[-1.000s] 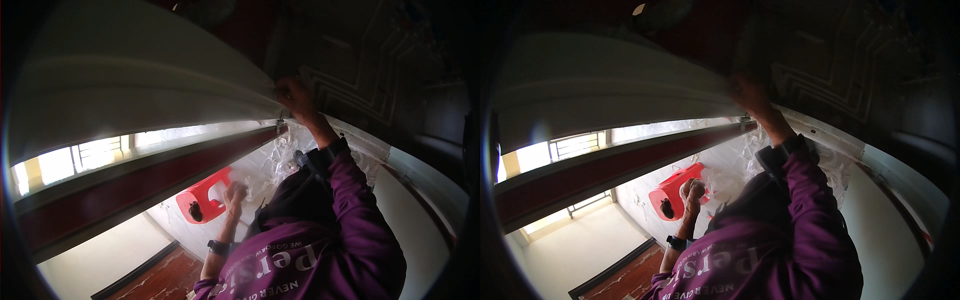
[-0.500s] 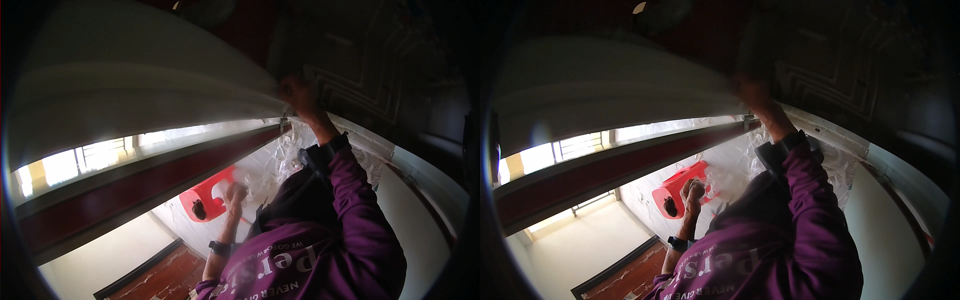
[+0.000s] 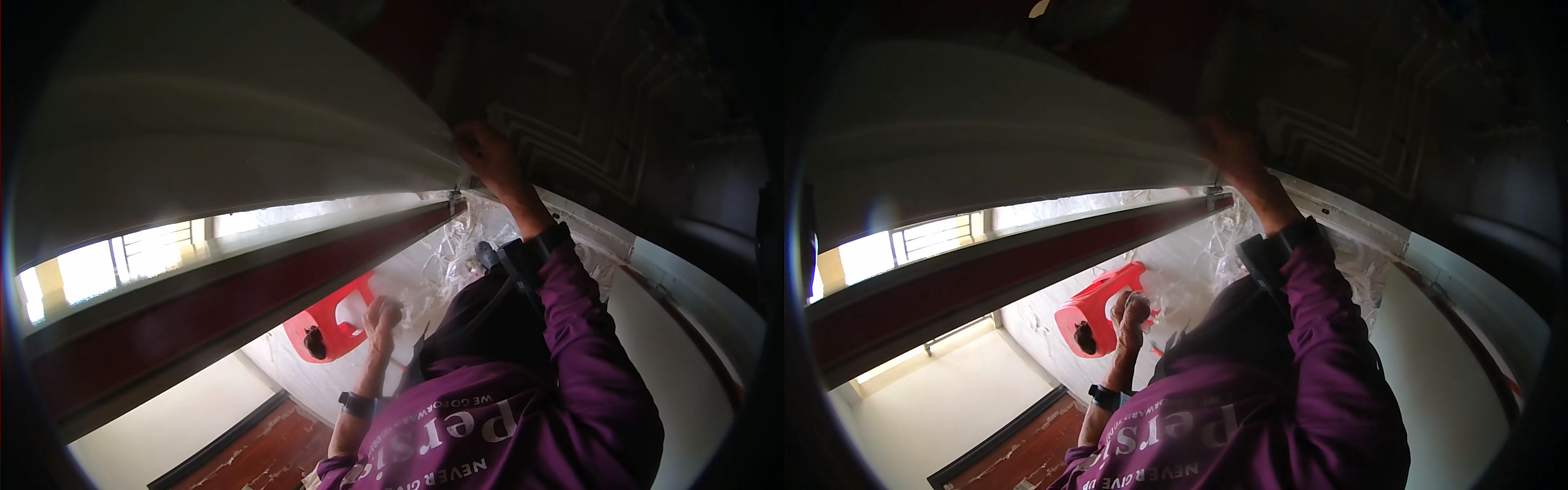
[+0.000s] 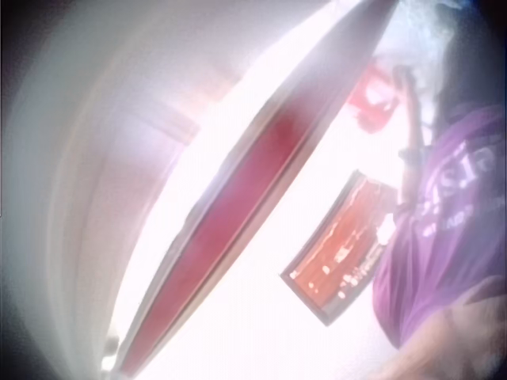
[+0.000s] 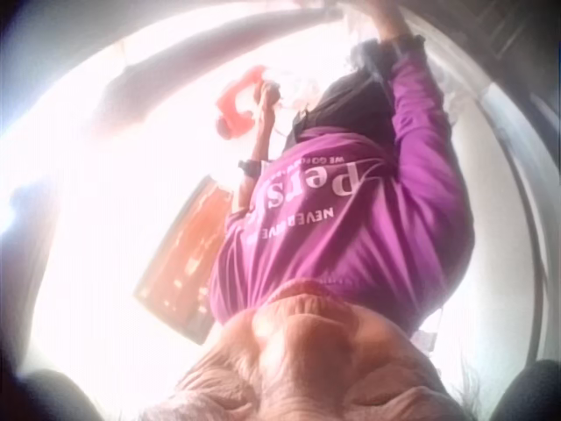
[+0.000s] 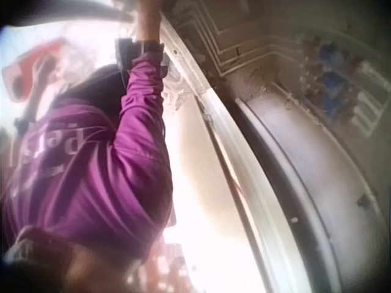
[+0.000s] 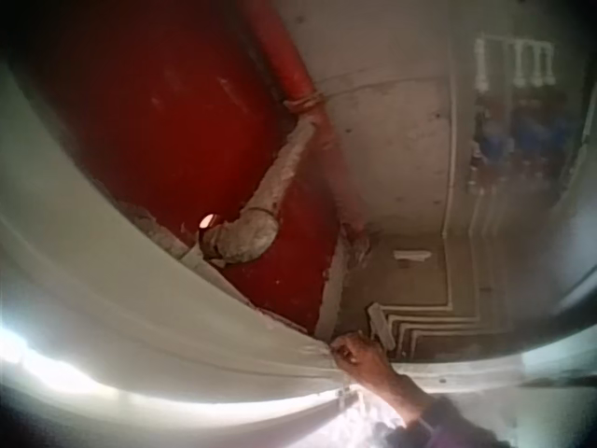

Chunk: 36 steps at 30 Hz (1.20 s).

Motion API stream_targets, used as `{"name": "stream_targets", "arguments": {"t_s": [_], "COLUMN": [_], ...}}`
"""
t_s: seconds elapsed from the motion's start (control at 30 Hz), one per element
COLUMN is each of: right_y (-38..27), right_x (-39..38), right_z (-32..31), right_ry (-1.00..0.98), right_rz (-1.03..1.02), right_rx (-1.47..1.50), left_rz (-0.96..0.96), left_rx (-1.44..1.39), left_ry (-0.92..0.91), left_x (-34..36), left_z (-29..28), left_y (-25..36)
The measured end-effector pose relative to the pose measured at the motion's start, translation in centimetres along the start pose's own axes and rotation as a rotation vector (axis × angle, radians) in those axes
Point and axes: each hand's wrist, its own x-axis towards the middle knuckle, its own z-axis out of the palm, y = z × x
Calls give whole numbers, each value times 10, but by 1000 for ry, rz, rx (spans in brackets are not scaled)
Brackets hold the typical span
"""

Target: Installing a plastic or rubber weather-stripping seal into a door frame or cabinet edge.

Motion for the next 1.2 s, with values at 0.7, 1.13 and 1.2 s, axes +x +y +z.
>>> {"name": "stream_targets", "arguments": {"t_s": [0.7, 1.13, 1.2], "right_y": [5, 8, 9], "right_x": [-3, -10, -10], "right_z": [9, 11, 10], "right_ry": [118, 118, 81], "right_rz": [-230, 42, 51], "right_rx": [-395, 78, 139], "left_rz": [68, 15, 8], "left_rx": [151, 71, 92], "left_ry": [-56, 64, 36], "left_x": [3, -4, -4], "left_z": [-1, -8, -6], "left_y": [18, 2, 1]}}
